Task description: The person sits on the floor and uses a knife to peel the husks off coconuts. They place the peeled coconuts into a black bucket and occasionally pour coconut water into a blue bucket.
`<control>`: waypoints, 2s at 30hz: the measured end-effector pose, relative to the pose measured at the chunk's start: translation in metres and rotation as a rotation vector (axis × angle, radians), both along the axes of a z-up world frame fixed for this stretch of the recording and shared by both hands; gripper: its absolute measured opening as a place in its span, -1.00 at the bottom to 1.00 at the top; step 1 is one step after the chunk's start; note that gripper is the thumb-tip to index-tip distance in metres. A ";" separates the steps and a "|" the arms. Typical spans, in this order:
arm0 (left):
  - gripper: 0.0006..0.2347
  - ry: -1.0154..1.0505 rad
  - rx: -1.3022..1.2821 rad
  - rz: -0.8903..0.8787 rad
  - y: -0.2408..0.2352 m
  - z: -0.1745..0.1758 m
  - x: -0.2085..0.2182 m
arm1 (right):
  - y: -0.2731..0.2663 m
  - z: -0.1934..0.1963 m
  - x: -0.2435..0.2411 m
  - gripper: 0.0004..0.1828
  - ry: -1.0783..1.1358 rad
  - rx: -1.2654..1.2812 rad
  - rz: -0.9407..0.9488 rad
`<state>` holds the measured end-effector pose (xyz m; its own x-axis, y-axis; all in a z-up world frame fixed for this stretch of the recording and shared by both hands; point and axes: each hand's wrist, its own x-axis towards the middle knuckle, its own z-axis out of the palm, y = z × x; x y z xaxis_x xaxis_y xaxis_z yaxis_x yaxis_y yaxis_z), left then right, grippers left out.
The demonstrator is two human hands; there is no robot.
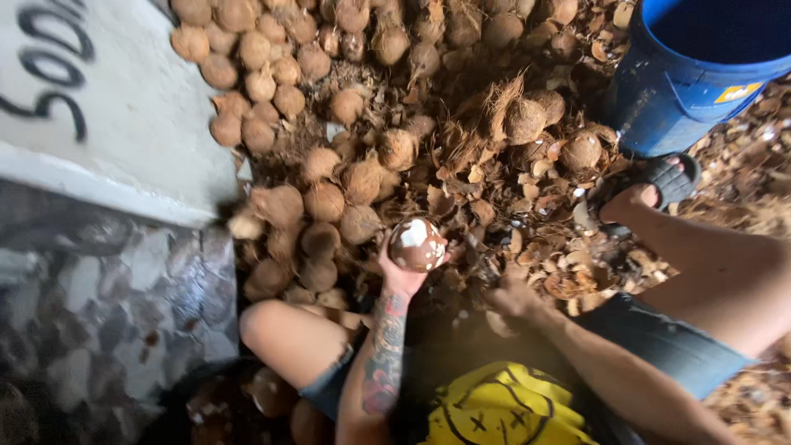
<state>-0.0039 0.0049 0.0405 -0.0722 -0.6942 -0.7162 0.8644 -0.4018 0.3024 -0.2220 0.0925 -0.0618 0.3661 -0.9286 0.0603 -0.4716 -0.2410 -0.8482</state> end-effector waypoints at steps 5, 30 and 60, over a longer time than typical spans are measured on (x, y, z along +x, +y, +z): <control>-0.65 0.024 -0.069 -0.060 -0.020 -0.024 0.027 | 0.004 0.138 0.014 -0.67 0.029 0.189 -0.258; -0.42 -0.041 0.000 -0.104 -0.012 -0.019 0.008 | 0.013 0.034 0.014 -0.52 0.102 0.662 -0.287; -0.43 0.115 0.026 0.073 -0.025 -0.041 0.019 | 0.001 0.113 0.031 -0.40 0.031 -0.088 -0.176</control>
